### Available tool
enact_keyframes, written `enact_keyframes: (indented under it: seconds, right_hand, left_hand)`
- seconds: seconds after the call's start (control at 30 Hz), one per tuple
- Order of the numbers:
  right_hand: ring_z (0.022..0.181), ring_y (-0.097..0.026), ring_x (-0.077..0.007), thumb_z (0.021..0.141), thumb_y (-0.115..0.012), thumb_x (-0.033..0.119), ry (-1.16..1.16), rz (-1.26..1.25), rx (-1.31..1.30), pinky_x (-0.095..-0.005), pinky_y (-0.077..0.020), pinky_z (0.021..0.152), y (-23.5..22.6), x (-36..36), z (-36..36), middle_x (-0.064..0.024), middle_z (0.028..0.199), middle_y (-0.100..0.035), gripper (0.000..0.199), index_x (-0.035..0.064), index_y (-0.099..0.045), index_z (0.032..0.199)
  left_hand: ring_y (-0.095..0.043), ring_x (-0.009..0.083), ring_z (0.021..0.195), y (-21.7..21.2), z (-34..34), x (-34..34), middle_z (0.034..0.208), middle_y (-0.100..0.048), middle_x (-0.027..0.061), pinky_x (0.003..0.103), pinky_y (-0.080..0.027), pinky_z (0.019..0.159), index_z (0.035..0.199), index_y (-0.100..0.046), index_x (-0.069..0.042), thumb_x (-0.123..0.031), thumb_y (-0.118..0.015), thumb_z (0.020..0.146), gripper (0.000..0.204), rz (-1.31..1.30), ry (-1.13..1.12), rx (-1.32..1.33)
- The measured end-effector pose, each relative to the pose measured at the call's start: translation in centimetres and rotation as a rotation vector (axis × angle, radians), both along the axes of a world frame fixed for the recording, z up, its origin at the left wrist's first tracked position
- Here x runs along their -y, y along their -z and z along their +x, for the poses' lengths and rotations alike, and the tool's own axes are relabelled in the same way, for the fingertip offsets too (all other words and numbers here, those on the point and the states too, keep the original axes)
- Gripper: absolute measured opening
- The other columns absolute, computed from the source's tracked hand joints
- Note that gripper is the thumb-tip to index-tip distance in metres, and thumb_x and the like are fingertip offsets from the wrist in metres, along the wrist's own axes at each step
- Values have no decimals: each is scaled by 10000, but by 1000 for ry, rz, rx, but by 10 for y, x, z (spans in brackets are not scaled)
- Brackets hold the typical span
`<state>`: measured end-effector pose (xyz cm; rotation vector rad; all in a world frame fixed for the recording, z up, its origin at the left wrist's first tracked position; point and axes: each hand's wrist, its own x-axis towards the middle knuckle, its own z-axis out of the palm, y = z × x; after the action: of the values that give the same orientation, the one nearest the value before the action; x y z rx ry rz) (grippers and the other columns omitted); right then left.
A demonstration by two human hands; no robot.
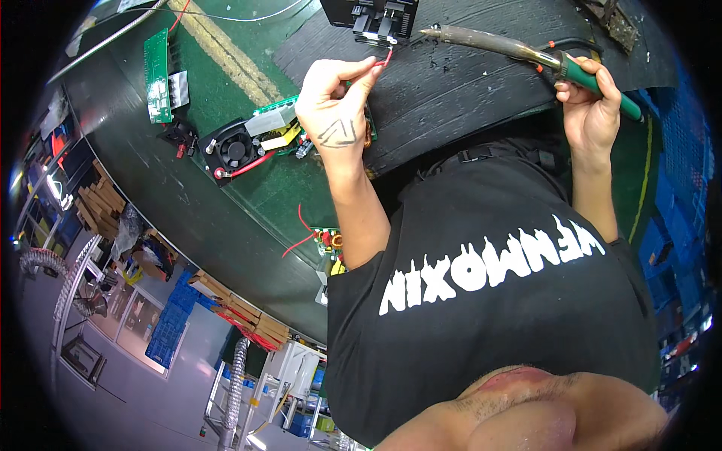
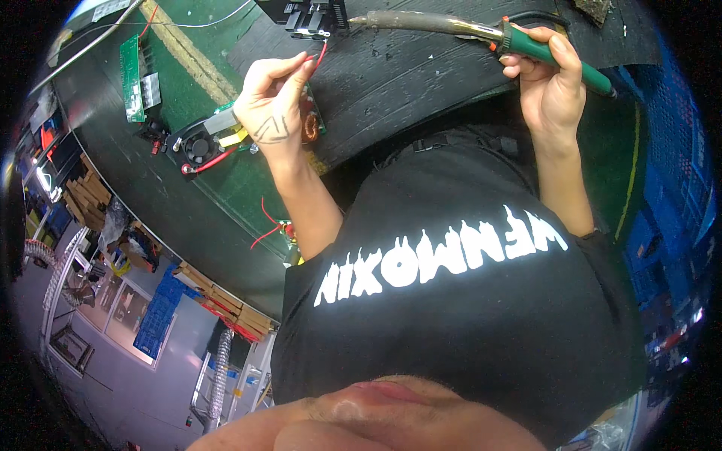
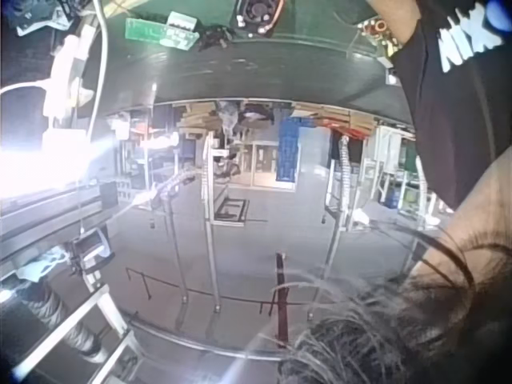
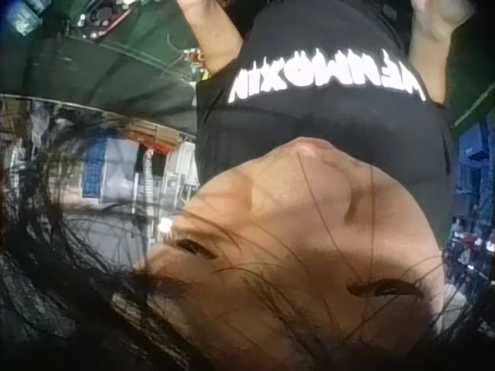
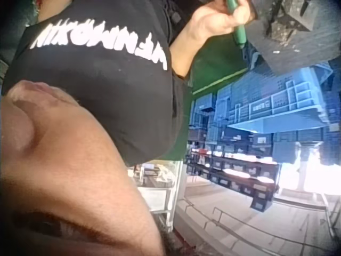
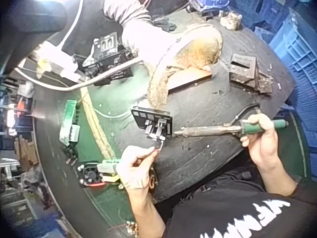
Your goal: Soldering wires to a circuit board and assembling the components into a plastic housing.
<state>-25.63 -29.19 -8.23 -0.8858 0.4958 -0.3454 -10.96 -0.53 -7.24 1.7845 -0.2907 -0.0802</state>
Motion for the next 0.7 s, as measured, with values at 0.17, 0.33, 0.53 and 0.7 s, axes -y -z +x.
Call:
enact_keyframes:
  seconds: [0.17, 0.33, 0.53, 0.7]
  right_hand:
    - [716, -622, -220, 946, -494, 250, 26, 9, -3, -313, -511, 656, 1, 0, 2, -114, 1050, -638, 274, 16, -624, 1003]
    - [722, -624, -221, 945, -497, 251, 2, 17, -1, -312, -510, 660, 2, 1, 3, -119, 1055, -642, 279, 13, -631, 1007]
    - [733, -625, -223, 945, -496, 253, -11, 15, 8, -312, -509, 658, 3, 0, 4, -122, 1054, -643, 286, 12, -634, 1013]
    - [727, -621, -223, 946, -495, 255, -11, 15, -4, -311, -509, 657, 3, 1, 3, -123, 1054, -642, 288, 12, -634, 1012]
  left_hand:
    - [-441, 32, 612, -2, 1, 6, 747, -577, -15, 172, -346, 552, 870, -731, -7, 55, -756, 730, 155, 19, -47, -28]
    - [-416, 22, 602, -2, -1, 14, 745, -542, -31, 167, -335, 544, 855, -723, -9, 56, -745, 734, 139, -11, -79, -18]
    - [-502, 51, 640, -7, -5, 20, 833, -537, 5, 183, -428, 569, 816, -699, 9, 39, -746, 724, 108, 9, -88, 11]
    - [-555, 114, 700, -7, -5, 27, 953, -519, 63, 220, -481, 622, 829, -704, -11, 33, -748, 710, 134, 255, -69, 218]
